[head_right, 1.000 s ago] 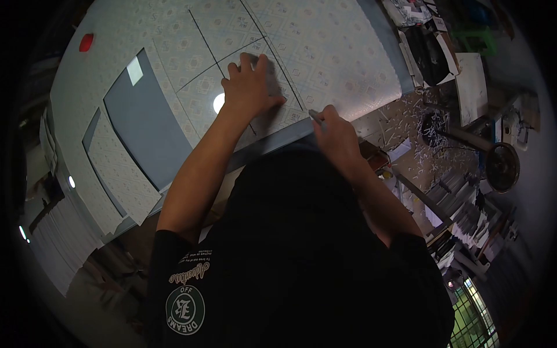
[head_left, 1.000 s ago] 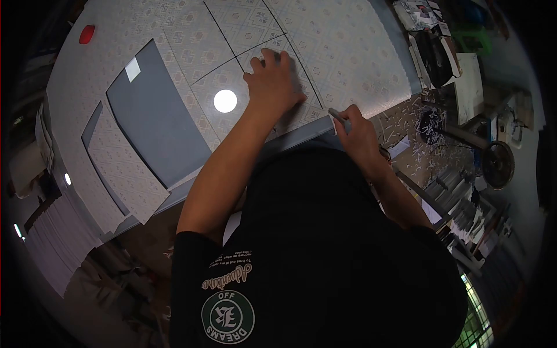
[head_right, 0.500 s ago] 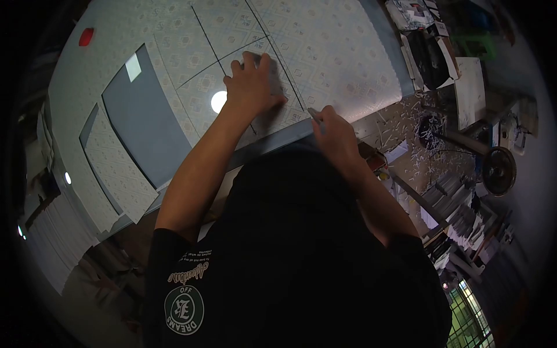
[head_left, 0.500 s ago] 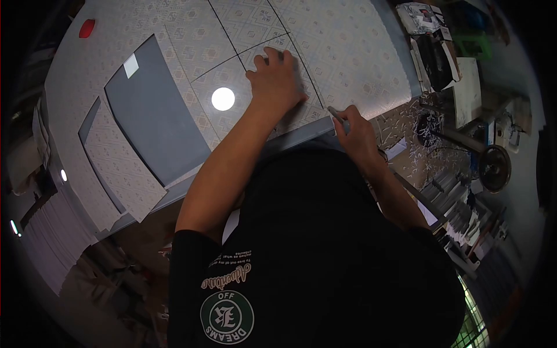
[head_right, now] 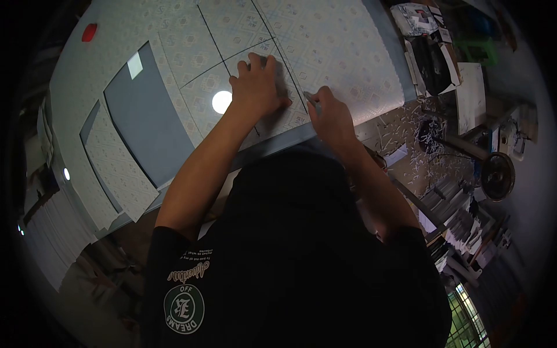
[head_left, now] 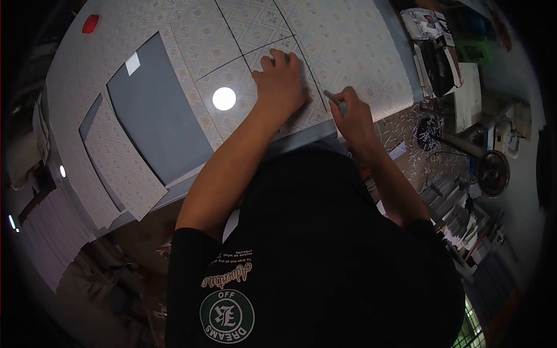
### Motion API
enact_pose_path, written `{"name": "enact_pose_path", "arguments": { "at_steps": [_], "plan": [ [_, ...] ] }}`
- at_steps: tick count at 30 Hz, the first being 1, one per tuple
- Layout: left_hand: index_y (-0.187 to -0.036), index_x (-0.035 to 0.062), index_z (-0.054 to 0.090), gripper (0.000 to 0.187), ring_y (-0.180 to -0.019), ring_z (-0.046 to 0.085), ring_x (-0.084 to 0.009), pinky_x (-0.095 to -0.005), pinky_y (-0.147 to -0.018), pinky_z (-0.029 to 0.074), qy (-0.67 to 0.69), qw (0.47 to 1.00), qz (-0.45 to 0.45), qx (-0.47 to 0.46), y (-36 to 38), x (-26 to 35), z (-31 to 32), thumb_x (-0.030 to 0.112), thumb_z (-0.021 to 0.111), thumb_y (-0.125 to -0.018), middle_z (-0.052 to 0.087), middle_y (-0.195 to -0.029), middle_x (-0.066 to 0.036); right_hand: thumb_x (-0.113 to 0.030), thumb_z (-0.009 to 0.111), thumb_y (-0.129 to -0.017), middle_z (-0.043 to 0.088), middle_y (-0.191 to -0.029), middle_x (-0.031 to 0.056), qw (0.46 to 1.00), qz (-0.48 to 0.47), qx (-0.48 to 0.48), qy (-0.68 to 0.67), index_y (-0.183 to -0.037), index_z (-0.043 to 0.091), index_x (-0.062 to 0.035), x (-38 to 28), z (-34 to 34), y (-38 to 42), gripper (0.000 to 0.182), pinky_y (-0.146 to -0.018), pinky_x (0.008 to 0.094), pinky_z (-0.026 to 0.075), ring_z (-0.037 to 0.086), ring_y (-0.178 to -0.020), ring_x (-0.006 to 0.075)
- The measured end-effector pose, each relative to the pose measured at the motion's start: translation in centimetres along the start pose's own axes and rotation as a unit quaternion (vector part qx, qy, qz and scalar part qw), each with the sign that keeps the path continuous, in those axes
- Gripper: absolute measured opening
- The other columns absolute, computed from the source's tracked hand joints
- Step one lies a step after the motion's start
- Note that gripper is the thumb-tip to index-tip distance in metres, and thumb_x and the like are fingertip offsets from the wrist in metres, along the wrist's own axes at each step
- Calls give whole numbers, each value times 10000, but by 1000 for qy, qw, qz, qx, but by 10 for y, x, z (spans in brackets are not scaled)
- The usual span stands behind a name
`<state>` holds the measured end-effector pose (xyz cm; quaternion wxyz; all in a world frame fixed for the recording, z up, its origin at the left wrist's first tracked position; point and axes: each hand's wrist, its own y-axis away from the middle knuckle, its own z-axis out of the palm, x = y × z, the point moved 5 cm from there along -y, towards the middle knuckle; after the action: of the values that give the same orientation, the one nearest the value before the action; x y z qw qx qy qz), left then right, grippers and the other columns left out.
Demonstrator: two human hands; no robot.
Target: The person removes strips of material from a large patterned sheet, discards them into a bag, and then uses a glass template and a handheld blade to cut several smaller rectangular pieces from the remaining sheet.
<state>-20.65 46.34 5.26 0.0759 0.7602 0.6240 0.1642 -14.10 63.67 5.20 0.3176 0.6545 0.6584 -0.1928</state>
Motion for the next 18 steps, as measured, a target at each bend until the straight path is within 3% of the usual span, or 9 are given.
{"name": "enact_pose_path", "arguments": {
  "at_steps": [3,5,10,12,13,15,18],
  "plan": [
    [-1454,94,424,1025,-1300,463,-427,-575,-921,524,-20,1000,3,18,0,2,0,518,908,-657,416,-1427,-211,-150,683,-920,697,-891,232,998,-42,43,5,-1040,555,-40,-14,10,-50,207,-727,513,537,680,-847,457],
    [-1433,78,438,996,-1276,486,-436,-555,-918,533,-17,1000,21,10,-1,0,-2,507,904,-664,435,-1403,-218,-137,710,-908,708,-908,209,990,-100,95,12,-1041,566,-35,-24,12,-85,221,-723,467,550,693,-857,434],
    [-1366,40,476,856,-1183,553,-477,-505,-916,554,39,996,83,-21,-49,-44,-15,423,876,-713,491,-1324,-244,-128,713,-900,712,-903,198,995,-73,40,58,-1035,569,-39,-37,3,-99,217,-715,461,551,697,-850,429],
    [-1336,25,481,783,-1138,575,-500,-493,-935,555,57,997,32,32,-83,-79,-26,342,855,-726,504,-1307,-264,-124,714,-896,713,-900,196,995,-74,27,62,-1033,569,-40,-35,4,-97,216,-710,458,550,697,-849,427],
    [-1336,25,481,783,-1138,575,-500,-493,-935,555,62,997,26,35,-87,-82,-40,342,855,-726,504,-1307,-264,-129,710,-893,705,-912,209,996,-60,25,58,-1031,564,-40,-34,5,-96,220,-723,476,542,691,-860,424],
    [-1337,19,476,774,-1167,563,-495,-498,-938,559,61,996,-68,14,-98,-98,-60,300,849,-720,487,-1328,-271,-134,706,-890,697,-924,222,997,-50,17,57,-1030,559,-41,-31,8,-96,223,-736,494,533,684,-872,420],
    [-1345,20,459,860,-1193,550,-490,-492,-935,569,51,995,-80,14,-107,-102,-50,323,898,-670,465,-1351,-272,-130,705,-885,687,-924,219,994,-85,37,64,-1012,552,-37,-36,10,-110,220,-730,494,525,675,-859,419]
  ]
}}
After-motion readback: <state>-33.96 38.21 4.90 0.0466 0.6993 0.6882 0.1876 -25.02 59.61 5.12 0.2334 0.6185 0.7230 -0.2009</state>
